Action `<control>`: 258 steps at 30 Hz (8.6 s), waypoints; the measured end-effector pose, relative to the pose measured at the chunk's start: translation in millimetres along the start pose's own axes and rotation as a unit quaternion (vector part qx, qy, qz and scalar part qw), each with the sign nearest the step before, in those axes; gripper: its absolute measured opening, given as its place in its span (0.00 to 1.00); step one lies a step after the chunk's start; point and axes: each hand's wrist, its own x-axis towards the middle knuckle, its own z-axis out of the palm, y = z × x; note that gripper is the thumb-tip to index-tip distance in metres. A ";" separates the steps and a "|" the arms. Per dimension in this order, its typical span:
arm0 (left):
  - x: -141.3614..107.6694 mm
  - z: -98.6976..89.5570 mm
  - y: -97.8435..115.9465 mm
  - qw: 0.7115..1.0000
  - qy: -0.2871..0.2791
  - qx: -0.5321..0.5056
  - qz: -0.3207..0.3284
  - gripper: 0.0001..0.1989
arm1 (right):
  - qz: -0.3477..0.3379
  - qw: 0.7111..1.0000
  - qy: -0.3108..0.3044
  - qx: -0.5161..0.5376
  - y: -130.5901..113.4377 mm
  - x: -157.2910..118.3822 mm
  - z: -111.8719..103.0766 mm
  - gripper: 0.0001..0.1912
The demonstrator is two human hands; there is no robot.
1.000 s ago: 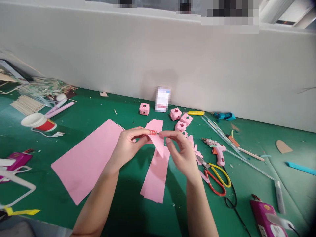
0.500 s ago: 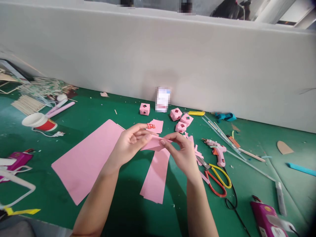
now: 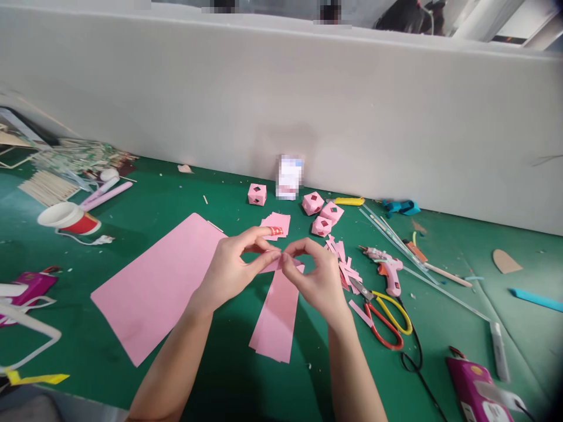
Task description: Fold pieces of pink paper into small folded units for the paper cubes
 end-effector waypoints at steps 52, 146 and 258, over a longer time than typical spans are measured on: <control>5.2 -15.9 -0.5 0.995 0.070 0.058 -0.029 0.16 | -0.061 0.987 0.099 -0.114 11.6 -1.6 -47.6 0.03; 7.8 -3.9 0.8 0.992 -0.053 -0.051 -0.100 0.23 | 0.125 0.988 0.029 0.090 13.2 4.9 -1.1 0.15; 5.5 -23.6 5.5 0.992 0.072 -0.015 -0.106 0.26 | 0.129 0.963 0.079 0.223 15.3 3.8 -0.4 0.14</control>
